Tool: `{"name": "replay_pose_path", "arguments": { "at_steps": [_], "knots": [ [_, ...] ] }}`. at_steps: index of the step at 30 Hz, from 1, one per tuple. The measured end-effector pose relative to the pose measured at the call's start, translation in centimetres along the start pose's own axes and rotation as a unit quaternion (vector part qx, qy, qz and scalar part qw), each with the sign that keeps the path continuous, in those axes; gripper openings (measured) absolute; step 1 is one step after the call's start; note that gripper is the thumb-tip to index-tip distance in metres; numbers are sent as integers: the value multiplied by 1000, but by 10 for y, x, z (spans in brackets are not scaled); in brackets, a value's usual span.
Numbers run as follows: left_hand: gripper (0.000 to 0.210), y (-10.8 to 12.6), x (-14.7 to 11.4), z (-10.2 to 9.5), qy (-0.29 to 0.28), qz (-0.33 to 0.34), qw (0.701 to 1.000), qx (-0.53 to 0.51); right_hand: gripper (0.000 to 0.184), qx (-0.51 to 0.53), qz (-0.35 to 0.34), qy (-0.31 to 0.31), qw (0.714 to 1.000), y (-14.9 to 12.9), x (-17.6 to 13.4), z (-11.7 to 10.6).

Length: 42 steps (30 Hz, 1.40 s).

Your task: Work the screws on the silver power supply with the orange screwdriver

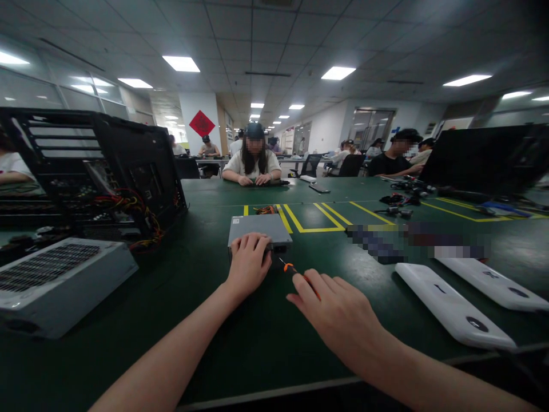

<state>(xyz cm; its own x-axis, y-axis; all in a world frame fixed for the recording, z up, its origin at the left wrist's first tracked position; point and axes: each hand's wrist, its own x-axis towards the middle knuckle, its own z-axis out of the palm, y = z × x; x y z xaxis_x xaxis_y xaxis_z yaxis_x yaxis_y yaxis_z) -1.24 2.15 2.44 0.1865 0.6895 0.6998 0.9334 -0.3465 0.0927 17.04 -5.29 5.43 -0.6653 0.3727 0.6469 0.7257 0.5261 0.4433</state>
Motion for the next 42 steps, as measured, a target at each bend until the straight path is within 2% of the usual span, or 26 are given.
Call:
{"name": "replay_pose_path", "arguments": {
  "at_steps": [4,8,11,16,18,22,28,33,35,39,42],
  "knots": [
    [26,1,0,-1,2,-3,1000,3,30,-4,-23,17,1000,-5,-5,3],
    [26,2,1,-2,2,-3,1000,-3,20,12,-1,4,1000,-5,-4,4],
    [26,2,1,-3,1,-1,1000,-4,21,18,31,0,999,-6,-2,2],
    [25,2,1,-1,2,-3,1000,-1,21,40,-16,29,999,-7,-1,4],
    [25,2,1,-1,2,-5,1000,0,15,46,7,27,999,-3,1,4],
    [25,2,1,0,1,-10,1000,2,18,59,64,-2,996,5,5,0],
    [24,3,1,0,0,-7,1000,8,16,75,-12,11,997,1,4,1],
    [24,2,1,-1,-3,-9,1000,5,20,35,62,8,997,4,7,0],
    [25,2,0,-1,-5,-7,1000,5,17,35,52,1,998,2,5,0],
    [25,3,0,0,-4,-11,1000,12,17,46,-12,-3,999,-5,0,2],
    [25,3,0,-1,-3,-9,1000,9,17,51,27,2,998,-3,0,3]
  ]
}}
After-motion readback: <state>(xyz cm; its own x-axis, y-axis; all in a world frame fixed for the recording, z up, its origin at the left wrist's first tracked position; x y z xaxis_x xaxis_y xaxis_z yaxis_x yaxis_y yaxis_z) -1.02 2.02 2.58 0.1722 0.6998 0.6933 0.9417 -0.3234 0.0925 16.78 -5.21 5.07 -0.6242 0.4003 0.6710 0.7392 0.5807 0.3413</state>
